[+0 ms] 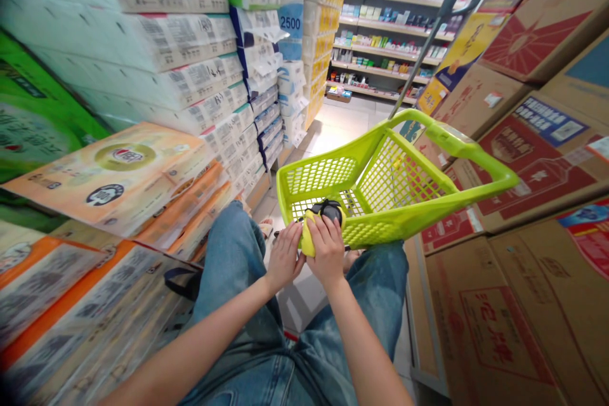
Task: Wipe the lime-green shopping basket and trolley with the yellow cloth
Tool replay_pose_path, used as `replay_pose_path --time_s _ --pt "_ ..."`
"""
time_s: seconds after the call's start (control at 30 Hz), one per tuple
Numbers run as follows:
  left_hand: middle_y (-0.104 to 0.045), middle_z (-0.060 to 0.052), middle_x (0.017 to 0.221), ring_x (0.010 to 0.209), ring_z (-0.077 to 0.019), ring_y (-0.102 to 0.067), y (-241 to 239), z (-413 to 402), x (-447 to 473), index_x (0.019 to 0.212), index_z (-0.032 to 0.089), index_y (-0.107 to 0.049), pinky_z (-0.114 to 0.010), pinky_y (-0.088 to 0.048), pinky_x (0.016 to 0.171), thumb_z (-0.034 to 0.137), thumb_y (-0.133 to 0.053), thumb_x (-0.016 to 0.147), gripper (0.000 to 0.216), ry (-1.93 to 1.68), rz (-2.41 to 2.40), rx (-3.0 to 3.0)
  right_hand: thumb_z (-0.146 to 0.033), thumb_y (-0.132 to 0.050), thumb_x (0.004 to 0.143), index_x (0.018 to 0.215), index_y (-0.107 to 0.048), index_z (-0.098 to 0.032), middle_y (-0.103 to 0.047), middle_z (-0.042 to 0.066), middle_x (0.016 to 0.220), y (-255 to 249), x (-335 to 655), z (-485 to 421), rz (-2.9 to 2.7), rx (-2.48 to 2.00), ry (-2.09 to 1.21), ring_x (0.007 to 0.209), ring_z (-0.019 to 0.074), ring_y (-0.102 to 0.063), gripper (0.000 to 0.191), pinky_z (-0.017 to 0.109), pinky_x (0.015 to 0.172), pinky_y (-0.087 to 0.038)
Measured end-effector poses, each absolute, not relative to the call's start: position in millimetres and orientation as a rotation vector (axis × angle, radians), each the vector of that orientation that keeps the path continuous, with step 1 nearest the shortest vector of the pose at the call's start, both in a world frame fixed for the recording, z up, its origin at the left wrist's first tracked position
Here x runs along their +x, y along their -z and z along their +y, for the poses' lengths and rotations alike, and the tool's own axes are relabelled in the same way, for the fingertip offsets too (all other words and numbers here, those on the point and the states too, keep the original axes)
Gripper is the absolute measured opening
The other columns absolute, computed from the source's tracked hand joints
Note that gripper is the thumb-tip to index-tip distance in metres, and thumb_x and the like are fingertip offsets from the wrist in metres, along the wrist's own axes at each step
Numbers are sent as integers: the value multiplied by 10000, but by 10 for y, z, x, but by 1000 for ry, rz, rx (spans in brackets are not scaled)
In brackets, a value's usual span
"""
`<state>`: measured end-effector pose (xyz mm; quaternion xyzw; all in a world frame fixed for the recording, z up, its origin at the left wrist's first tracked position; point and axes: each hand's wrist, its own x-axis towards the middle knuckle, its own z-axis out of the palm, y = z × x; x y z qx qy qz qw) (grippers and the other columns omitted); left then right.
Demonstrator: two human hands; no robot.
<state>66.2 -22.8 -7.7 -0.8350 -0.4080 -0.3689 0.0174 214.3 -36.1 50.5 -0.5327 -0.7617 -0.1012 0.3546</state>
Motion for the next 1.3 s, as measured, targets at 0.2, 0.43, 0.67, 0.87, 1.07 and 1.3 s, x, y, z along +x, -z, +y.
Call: replay_pose_path --time_s 0.2,0.43,0.67,0.87,1.07,1.3 --pt "-484 -138 1483 1448 -244 -354 78 -195 606 1537 114 -216 -422 -327 1167 183 -448 941 643 1079 -1238 -2584 -207 -442 836 1359 -539 -218 -627 82 1331 -648 2924 -325 -2032 -1399 361 1270 267 -534 532 499 1199 -206" --pt "-495 -147 1471 1446 -248 -357 74 -209 654 1540 115 -201 -431 -336 1160 192 -464 939 661 1137 -1248 -2574 -215 -460 822 1283 -599 -217 -660 85 1266 -588 2980 -299 -1803 -1513 411 1259 295 -530 482 546 1195 -182" --pt "-455 -181 1492 1461 -273 -323 77 -237 644 1532 73 -200 -461 -342 1157 204 -437 917 672 1129 -1259 -2622 -248 -458 851 1368 -531 -225 -632 69 1326 -505 2064 -373 -1973 -1381 244 1288 267 -506 523 485 1212 -182" --pt "-483 -142 1484 1459 -243 -331 84 -238 648 1536 110 -215 -426 -316 1173 198 -458 940 650 1095 -1235 -2585 -238 -430 854 1365 -536 -237 -635 61 1330 -625 2869 -324 -2072 -1348 346 1268 243 -547 521 487 1222 -139" --pt "-488 -141 1480 1453 -247 -343 109 -275 701 1537 103 -213 -429 -310 1177 202 -475 941 659 1115 -1233 -2575 -209 -460 822 1266 -615 -229 -669 71 1266 -647 3349 -302 -1809 -1536 466 1258 271 -552 470 534 1190 -187" --pt "-494 -149 1471 1453 -252 -344 97 -300 714 1534 104 -214 -444 -343 1162 196 -449 947 639 1138 -1263 -2584 -222 -445 829 1299 -586 -219 -652 66 1299 -510 2390 -392 -1868 -1408 287 1282 261 -523 490 484 1192 -231"
